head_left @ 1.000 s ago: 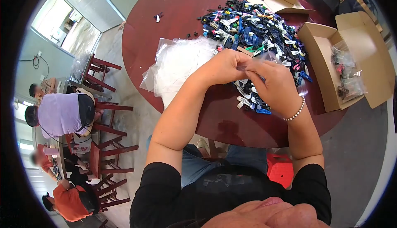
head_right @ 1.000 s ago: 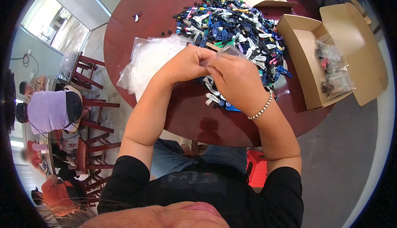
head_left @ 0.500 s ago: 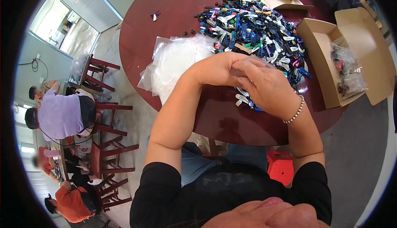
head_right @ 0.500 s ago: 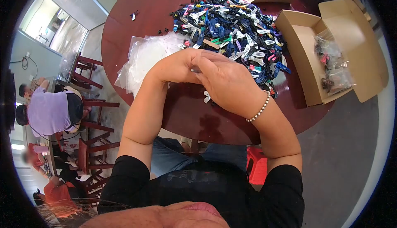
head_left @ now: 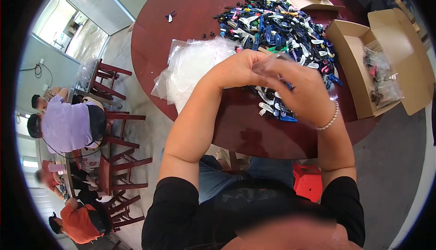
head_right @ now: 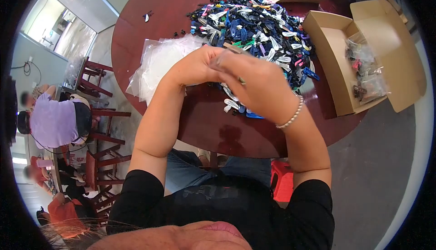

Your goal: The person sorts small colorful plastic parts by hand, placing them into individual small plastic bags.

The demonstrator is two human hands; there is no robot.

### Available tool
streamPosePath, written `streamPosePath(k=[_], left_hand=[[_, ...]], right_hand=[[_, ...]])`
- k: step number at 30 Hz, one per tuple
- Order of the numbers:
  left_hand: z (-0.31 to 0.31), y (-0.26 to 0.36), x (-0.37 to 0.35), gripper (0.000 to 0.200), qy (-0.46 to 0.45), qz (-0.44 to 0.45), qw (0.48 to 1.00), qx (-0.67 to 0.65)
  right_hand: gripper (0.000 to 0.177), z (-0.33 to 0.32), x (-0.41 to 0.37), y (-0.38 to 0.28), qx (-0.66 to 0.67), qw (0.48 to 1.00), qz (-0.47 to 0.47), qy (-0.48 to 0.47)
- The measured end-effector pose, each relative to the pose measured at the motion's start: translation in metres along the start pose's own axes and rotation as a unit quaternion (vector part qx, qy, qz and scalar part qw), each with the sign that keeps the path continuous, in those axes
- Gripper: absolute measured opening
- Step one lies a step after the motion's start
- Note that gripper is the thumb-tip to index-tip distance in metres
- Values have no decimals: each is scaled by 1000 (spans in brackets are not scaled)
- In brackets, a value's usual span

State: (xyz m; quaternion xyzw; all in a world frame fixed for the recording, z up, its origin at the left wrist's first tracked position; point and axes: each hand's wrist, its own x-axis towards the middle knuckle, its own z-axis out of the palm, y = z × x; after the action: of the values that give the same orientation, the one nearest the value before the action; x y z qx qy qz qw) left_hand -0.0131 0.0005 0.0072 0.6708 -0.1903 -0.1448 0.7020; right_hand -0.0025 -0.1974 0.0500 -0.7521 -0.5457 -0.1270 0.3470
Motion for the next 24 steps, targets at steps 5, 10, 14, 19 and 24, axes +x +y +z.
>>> streamPosePath(k=[5, 10, 14, 19, 24], left_hand=[[-10, -8, 1, 36, 48, -23, 999, -7], [-10, -5, 1, 38, 87, -58, 994, -12], [-9, -6, 2, 38, 91, -65, 994, -5], [-7, -2, 0, 40, 103, -71, 992, -3], [-9, -6, 2, 40, 94, -60, 994, 5]], right_hand=[[14, -44, -11, 64, 122, 953, 226, 164], [13, -77, -54, 154, -121, 912, 385, 82], [30, -63, -59, 175, -193, 852, 479, -85], [30, -62, -54, 167, -202, 825, 510, -138], [16, -60, -68, 184, -167, 863, 471, -71]])
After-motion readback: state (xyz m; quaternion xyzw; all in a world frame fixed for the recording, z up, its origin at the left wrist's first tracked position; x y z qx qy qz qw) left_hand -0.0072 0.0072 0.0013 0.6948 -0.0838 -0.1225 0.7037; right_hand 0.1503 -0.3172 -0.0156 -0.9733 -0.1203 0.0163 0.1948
